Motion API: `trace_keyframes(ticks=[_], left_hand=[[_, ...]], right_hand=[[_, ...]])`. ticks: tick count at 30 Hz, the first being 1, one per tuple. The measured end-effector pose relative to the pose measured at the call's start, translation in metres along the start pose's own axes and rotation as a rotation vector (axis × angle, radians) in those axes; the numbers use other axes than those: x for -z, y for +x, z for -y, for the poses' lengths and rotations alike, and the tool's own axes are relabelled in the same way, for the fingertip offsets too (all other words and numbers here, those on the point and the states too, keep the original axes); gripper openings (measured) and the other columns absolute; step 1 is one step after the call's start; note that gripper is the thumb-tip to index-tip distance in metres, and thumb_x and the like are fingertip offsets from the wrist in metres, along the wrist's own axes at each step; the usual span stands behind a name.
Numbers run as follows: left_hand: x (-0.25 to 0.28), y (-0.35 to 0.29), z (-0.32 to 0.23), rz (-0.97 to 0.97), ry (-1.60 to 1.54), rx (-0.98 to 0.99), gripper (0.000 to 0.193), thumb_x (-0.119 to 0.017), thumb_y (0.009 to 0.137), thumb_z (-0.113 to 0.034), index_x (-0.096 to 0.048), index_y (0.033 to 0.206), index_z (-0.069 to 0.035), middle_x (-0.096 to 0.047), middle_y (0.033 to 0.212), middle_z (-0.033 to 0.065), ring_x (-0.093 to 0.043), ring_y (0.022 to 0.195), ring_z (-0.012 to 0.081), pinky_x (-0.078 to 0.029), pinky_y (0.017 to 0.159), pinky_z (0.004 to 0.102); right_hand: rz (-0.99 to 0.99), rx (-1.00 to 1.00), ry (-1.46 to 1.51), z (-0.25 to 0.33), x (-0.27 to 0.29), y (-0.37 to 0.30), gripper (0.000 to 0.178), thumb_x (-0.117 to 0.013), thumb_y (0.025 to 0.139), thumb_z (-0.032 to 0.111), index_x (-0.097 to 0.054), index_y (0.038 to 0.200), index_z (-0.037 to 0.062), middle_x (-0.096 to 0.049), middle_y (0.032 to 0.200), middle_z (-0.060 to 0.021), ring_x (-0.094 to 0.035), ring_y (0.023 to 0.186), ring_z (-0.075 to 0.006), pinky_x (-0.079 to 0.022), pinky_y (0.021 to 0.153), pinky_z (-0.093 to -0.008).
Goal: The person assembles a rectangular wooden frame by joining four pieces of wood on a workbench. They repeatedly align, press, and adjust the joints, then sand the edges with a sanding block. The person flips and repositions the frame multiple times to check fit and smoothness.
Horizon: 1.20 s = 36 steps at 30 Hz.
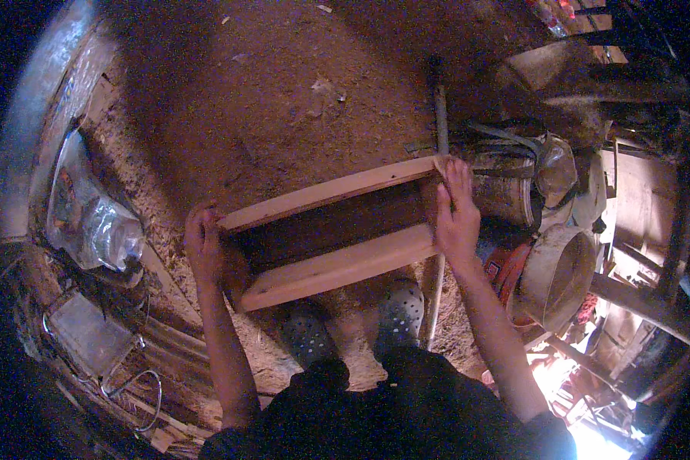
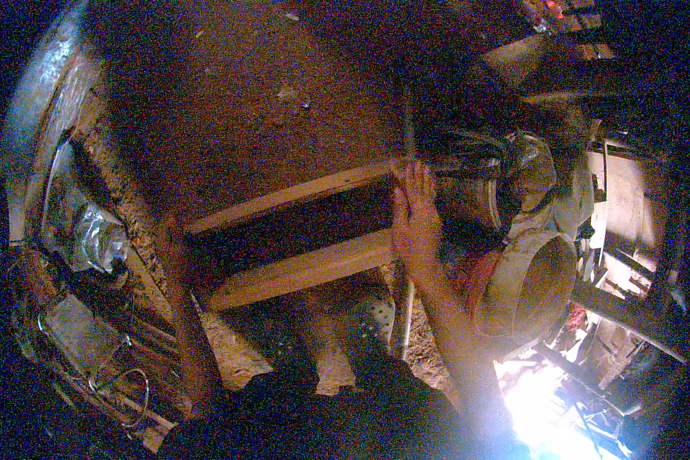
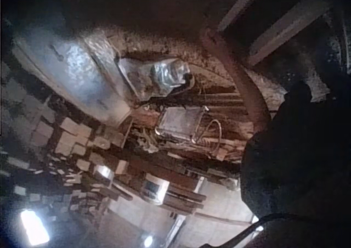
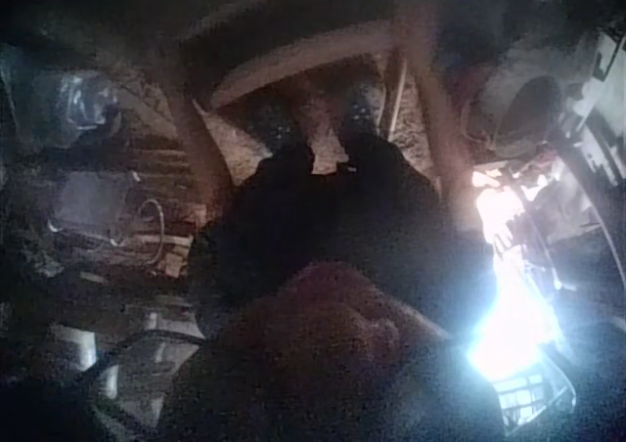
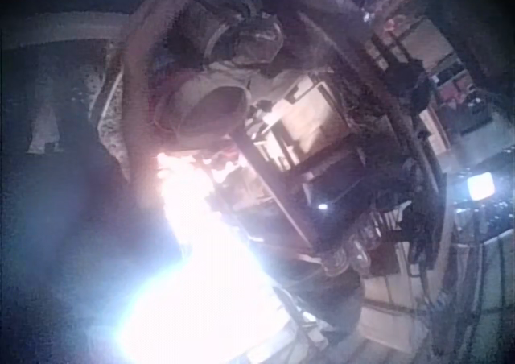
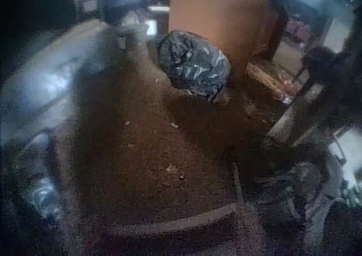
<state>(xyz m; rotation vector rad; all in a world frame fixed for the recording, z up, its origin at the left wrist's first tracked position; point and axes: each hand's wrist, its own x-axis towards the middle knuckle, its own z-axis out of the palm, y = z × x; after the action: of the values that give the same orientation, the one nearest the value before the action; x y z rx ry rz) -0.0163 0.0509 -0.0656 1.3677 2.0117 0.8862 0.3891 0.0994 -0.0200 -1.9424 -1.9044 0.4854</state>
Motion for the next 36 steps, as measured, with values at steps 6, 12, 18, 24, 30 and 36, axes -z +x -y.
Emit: trace_keyframes(ticks=[6,12,18,24,30,36], left_hand=[[0.001,0.0,-0.006,0.049,-0.041,0.114,0.038,-0.046,0.098,-0.035,-0.06,0.105,0.0,-0.061,0.102,0.011,-0.057,0.095,0.0235,-0.044,0.087,0.0339],[0.0,-0.001,-0.014,-0.001,-0.107,0.104,0.036,-0.045,0.098,-0.033,-0.06,0.104,0.0,-0.06,0.095,0.0104,-0.057,0.088,0.0209,-0.044,0.082,0.032],[0.001,0.001,-0.008,0.036,-0.064,0.029,0.035,-0.044,0.099,-0.032,-0.06,0.095,-0.001,-0.06,0.087,0.0083,-0.057,0.083,0.0198,-0.045,0.077,0.0322],[-0.001,0.002,-0.006,0.002,-0.075,0.075,0.038,-0.046,0.098,-0.036,-0.06,0.089,-0.001,-0.062,0.086,0.0088,-0.058,0.081,0.0202,-0.046,0.077,0.0322],[-0.002,0.0,-0.004,-0.023,-0.047,0.049,0.036,-0.048,0.097,-0.035,-0.061,0.092,-0.002,-0.063,0.088,0.0079,-0.058,0.083,0.0176,-0.046,0.077,0.0302],[-0.003,-0.001,-0.004,0.021,-0.252,0.174,0.035,-0.047,0.098,-0.034,-0.062,0.094,-0.003,-0.063,0.089,0.0072,-0.059,0.084,0.0162,-0.046,0.077,0.0298]], right_hand=[[0.034,0.081,0.012,-0.008,0.001,0.019,0.043,-0.049,0.094,0.01,-0.044,0.136,0.0038,-0.039,0.143,-0.017,-0.03,0.137,-0.0289,-0.023,0.113,-0.0371],[0.136,-0.005,-0.11,-0.011,0.026,-0.055,0.044,-0.051,0.092,0.01,-0.045,0.135,0.0011,-0.038,0.143,-0.0196,-0.03,0.137,-0.0326,-0.024,0.113,-0.0393],[0.127,0.008,-0.071,-0.015,0.032,-0.087,0.045,-0.052,0.092,0.011,-0.044,0.136,0.003,-0.036,0.144,-0.0193,-0.029,0.137,-0.0332,-0.025,0.112,-0.04],[0.049,0.017,-0.064,-0.005,0.008,-0.017,0.044,-0.05,0.094,0.02,-0.046,0.136,0.0097,-0.039,0.143,-0.0148,-0.03,0.136,-0.0322,-0.029,0.11,-0.0391],[0.114,0.009,0.021,-0.007,0.001,0.03,0.045,-0.048,0.094,0.025,-0.044,0.137,0.0139,-0.037,0.145,-0.0126,-0.033,0.134,-0.0326,-0.034,0.107,-0.0393],[0.119,-0.042,0.159,-0.016,0.021,-0.026,0.043,-0.052,0.092,0.009,-0.047,0.135,0.0076,-0.038,0.144,-0.0131,-0.031,0.137,-0.0261,-0.026,0.111,-0.0346]])
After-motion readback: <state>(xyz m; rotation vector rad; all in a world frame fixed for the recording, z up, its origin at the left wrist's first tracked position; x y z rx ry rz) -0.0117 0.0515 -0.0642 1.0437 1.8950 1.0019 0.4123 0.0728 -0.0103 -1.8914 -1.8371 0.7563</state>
